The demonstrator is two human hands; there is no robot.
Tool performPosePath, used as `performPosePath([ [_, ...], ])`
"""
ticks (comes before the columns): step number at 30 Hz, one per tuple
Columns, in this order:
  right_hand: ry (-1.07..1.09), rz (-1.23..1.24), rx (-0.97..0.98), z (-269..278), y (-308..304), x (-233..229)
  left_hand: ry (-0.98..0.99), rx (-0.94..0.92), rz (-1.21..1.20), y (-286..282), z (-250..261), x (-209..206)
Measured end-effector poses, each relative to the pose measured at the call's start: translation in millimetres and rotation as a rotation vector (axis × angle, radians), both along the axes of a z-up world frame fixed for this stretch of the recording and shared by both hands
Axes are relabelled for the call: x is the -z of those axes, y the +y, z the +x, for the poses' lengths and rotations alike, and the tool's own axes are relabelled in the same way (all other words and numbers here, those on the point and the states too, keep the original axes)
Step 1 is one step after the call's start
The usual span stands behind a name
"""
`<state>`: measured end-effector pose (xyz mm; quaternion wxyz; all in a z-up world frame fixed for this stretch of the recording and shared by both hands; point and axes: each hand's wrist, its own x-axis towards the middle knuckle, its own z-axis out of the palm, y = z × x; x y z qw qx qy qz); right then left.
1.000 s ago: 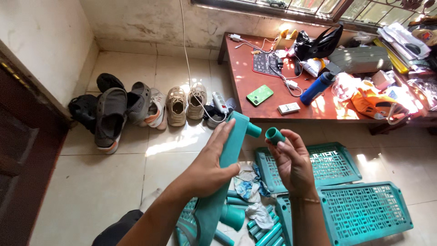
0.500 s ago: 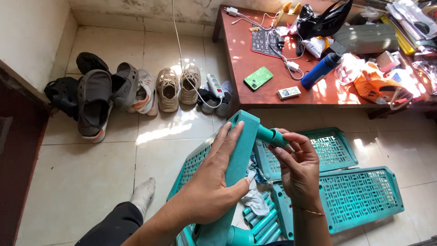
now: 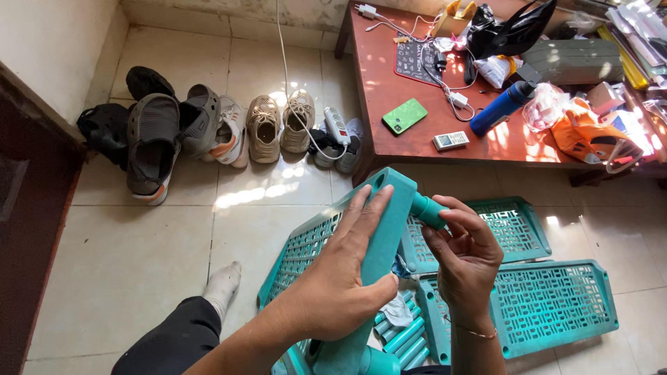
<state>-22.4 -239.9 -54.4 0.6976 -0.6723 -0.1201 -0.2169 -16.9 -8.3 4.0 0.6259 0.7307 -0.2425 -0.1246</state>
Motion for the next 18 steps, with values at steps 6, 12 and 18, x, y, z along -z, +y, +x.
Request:
performPosePath([
  [6, 0.002, -0.037, 0.017, -1, 3, -3, 0.051, 0.032, 0.002, 2, 0, -3],
  [12, 0.04, -0.059, 0.036, -2, -4, 2, 0.07, 0.048, 0.022, 2, 0, -5],
  [18, 0.112, -0.079, 0.07, -1, -12, 7, 0.035, 0.041, 0.01, 1, -1, -4],
])
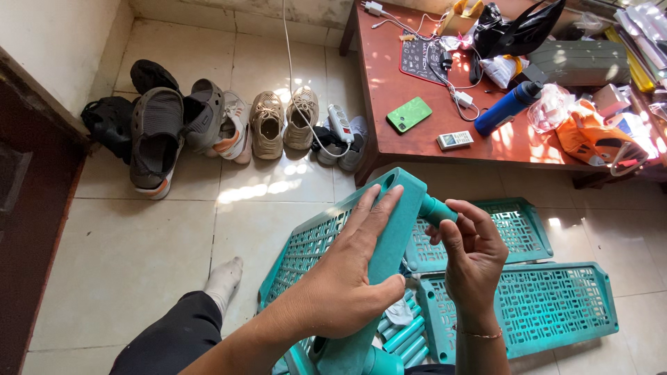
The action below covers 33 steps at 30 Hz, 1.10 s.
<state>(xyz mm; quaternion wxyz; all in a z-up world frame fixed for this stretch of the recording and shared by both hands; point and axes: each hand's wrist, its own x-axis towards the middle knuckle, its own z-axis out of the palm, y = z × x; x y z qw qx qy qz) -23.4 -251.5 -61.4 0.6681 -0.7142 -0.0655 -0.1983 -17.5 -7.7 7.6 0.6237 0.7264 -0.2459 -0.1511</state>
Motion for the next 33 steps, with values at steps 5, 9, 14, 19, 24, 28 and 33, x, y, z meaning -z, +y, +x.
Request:
performPosePath([
  [5, 0.011, 0.022, -0.074, 0, 3, -7, 0.002, 0.003, 0.009, 0, 1, 1],
  [9, -0.183, -0.343, -0.046, -1, 10, -7, -0.024, 0.0, -0.022, 1, 0, 0],
  [14, -0.279, -0.531, 0.07, 3, 9, 1, 0.008, 0.019, -0.016, 4, 0, -1],
  [19, -0.21, -0.49, 0.092, 2, 5, 5, 0.034, 0.027, 0.014, 3, -2, -2],
  [24, -0.064, -0.362, 0.077, 1, 2, 8, 0.01, 0.022, 0.041, 0, -4, -2],
  [28, 0.075, -0.175, 0.029, 2, -4, 6, -0.022, 0.016, 0.042, -3, -5, 0],
  [33, 0.093, -0.326, 0.084, -3, -4, -3, -0.056, 0.043, -0.02, -2, -5, 2],
])
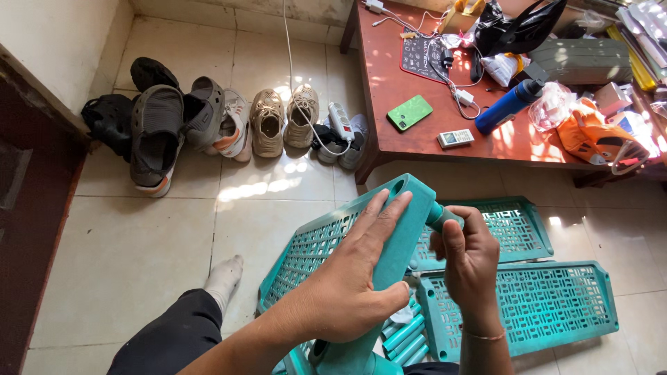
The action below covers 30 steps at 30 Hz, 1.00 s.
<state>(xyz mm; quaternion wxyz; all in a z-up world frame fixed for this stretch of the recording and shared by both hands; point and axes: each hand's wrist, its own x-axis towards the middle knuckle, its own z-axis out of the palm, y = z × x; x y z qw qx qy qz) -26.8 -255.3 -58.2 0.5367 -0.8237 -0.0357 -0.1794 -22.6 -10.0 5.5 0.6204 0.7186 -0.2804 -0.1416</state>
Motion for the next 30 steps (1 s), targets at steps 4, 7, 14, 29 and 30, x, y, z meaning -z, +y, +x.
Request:
performPosePath([
  [4, -0.504, -0.56, 0.07, 4, 9, 11, 0.078, 0.021, -0.011, 2, 1, 0],
  [7, -0.65, -0.627, 0.1, 15, 7, 23, 0.053, 0.04, 0.0, 2, 1, 0],
  [14, -0.454, -0.382, 0.157, 11, 12, 36, 0.025, 0.012, 0.038, -3, -7, -1],
  [29, -0.528, -0.59, 0.239, 10, 18, 19, 0.009, 0.015, 0.069, -5, -6, 2],
  [30, -0.594, -0.586, 0.206, 14, 14, 23, 0.018, 0.036, 0.056, -3, -4, 3],
])
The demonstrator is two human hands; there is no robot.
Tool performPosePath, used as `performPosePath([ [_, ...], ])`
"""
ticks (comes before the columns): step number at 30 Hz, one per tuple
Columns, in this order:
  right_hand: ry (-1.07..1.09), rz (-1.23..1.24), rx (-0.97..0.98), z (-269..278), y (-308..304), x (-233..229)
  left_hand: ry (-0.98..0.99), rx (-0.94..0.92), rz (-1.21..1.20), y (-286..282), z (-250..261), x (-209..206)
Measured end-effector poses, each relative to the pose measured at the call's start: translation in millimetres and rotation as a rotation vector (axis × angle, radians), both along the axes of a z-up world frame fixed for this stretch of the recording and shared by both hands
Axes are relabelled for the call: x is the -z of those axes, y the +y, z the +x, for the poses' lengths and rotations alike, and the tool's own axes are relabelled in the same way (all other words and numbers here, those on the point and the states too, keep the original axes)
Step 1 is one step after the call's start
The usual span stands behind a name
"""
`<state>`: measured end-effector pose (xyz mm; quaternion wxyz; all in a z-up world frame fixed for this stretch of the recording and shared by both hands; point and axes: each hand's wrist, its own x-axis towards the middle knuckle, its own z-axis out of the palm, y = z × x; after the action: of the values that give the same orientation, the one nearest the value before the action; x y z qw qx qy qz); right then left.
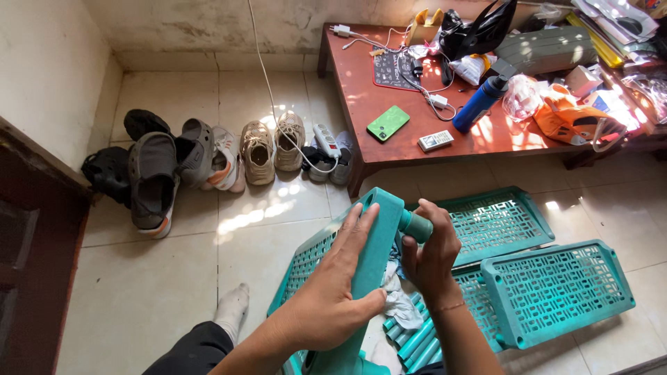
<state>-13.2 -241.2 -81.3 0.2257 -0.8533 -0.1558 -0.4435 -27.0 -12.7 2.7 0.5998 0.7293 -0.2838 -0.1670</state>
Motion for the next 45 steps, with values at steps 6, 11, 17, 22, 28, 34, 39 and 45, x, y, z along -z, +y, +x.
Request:
performPosePath([
  [6, -0.187, -0.052, -0.094, 18, -16, 16, 0.013, 0.026, 0.036, -3, -5, 2],
  [11, -0.173, 0.053, -0.029, 19, -1, 8, -0.079, 0.013, 0.015, -7, -7, 5],
  [17, 0.268, 0.311, 0.163, 3, 26, -17, -0.071, 0.024, 0.059, -5, -3, 8],
  [22, 0.541, 0.5, 0.022, 1, 20, -37, -0.107, 0.007, 0.045, -6, -5, 9],
  [28, 0.026, 0.175, -0.018, 9, 20, -24, 0.021, 0.036, -0.01, 2, 7, 4],
  [34, -0.239, -0.007, -0.031, 22, 3, -14, 0.013, 0.081, 0.063, -5, 0, 4],
  [39, -0.073, 0.262, 0.0, 16, 20, -13, -0.051, 0.048, 0.089, -11, -5, 6],
  [45, 0.246, 0.51, 0.067, 7, 29, -21, -0.085, 0.037, 0.118, -12, -7, 10],
])
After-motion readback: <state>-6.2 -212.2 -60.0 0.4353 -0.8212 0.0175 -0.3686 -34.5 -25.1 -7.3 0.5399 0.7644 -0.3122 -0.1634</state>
